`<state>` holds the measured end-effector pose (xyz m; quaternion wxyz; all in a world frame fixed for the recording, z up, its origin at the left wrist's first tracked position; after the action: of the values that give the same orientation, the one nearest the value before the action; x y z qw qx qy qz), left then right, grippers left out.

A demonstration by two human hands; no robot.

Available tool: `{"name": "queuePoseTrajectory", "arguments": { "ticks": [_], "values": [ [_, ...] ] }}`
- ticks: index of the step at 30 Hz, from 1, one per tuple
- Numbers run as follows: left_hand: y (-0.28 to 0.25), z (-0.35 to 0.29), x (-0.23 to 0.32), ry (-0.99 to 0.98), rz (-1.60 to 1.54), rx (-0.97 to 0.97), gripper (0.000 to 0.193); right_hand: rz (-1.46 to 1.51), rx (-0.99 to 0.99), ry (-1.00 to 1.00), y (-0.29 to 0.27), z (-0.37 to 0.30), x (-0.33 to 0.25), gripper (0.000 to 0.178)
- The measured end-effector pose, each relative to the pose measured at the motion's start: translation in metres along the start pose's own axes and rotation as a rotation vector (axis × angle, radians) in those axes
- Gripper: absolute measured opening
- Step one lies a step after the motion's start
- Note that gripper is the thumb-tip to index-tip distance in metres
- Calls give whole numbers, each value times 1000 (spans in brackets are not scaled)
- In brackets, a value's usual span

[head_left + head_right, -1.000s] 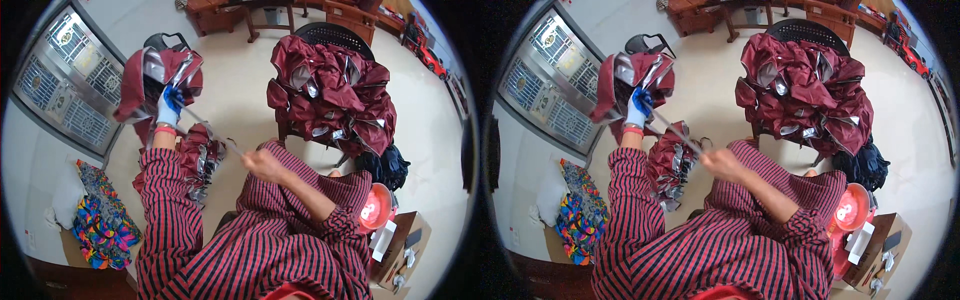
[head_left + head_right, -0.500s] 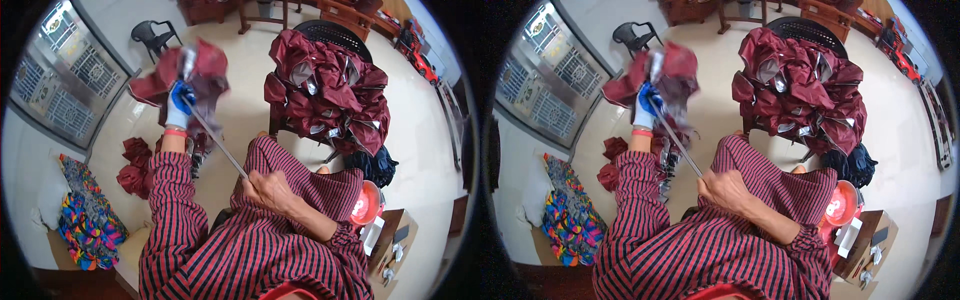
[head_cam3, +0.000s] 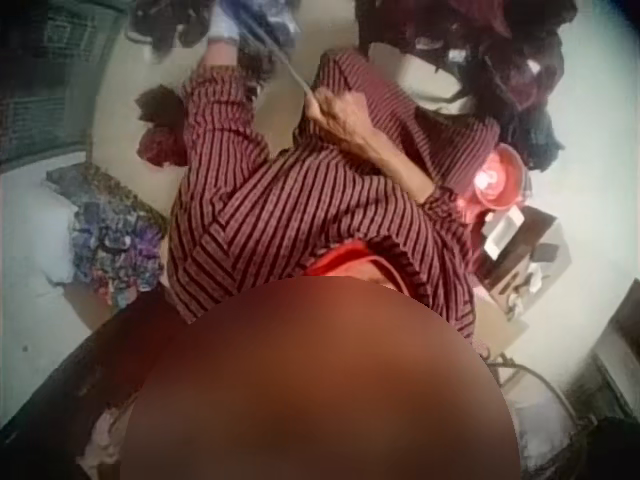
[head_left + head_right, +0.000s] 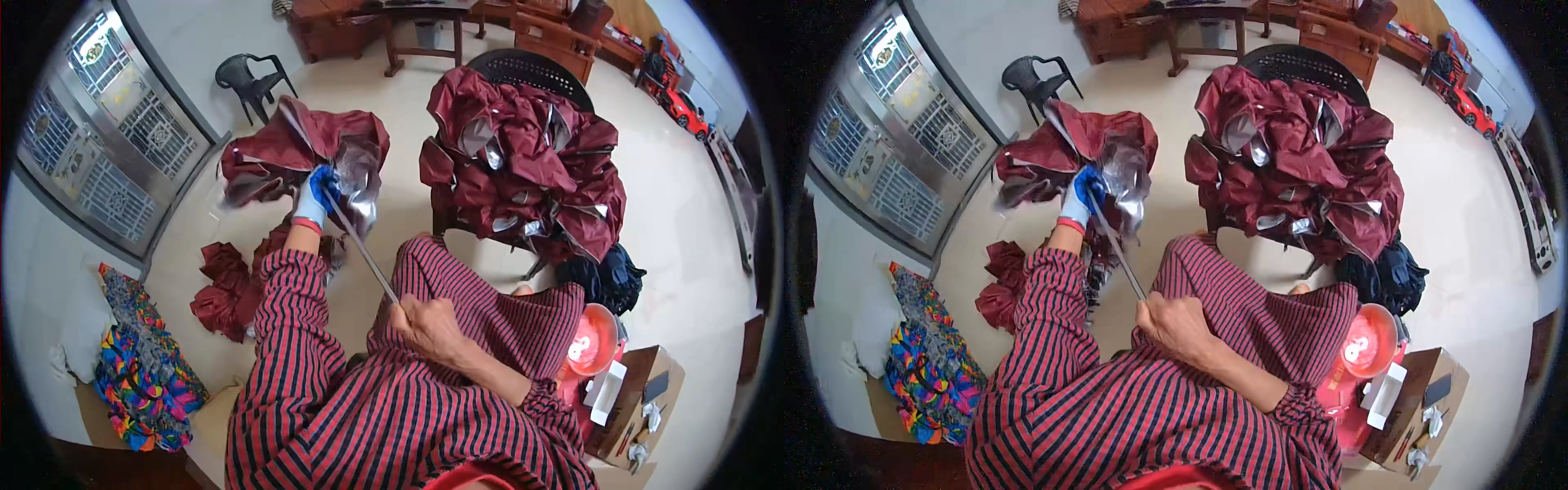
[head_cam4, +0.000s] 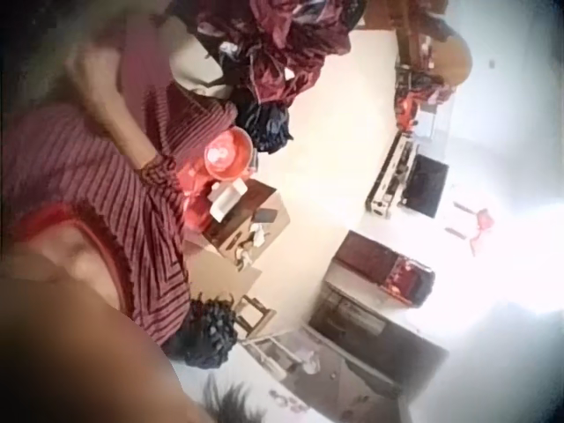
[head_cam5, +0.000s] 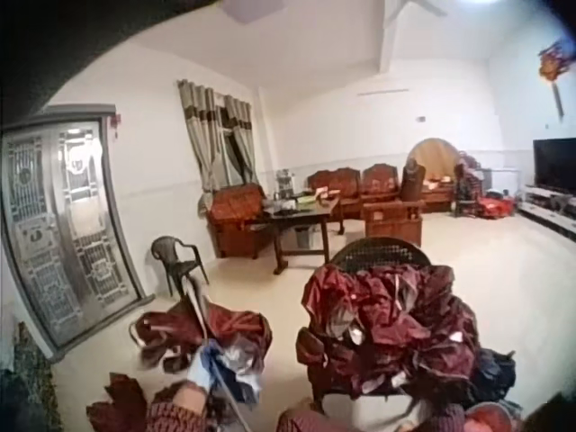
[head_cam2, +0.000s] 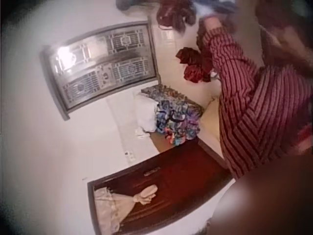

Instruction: Assembling or repairing umbrellas by attaching fabric to the frames.

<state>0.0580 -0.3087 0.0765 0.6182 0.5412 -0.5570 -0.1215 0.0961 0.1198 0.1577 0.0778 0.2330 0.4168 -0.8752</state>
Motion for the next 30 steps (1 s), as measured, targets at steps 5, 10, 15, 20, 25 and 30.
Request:
{"name": "queuePoseTrajectory", "arguments": {
  "ticks": [5, 10, 15, 20, 25, 30],
  "values": [
    [-5, -6, -61, -92, -84, 152, 21, -2, -93, 7, -3, -30, 17, 24],
    [13, -12, 1, 54, 94, -36, 17, 804, -146, 499, 1, -24, 12, 27],
    [84, -36, -18, -11, -105, -276, 32, 1655, -330, 942, -3, -22, 13, 34],
    [67, -45, -35, -160, -650, -637, 25, 2521, -381, 683, 1, -25, 19, 39],
    [59, -39, -41, -97, -738, -822, 25, 2665, -445, 693, 6, -31, 14, 39],
    [68, -36, -51, -102, -657, -659, 27, 2526, -483, 626, -4, -35, 18, 38]
  ]
}}
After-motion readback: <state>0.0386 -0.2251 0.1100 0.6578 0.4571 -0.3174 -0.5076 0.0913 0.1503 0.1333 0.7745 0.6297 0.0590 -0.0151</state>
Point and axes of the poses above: each hand's wrist, its own z-axis towards the middle knuckle, its own y-axis out of the palm, x = y × z, the point moved 2 cm from there along z, towards the middle knuckle, and after that the axes turned 10 degrees about -z, right-handed, at the moved point
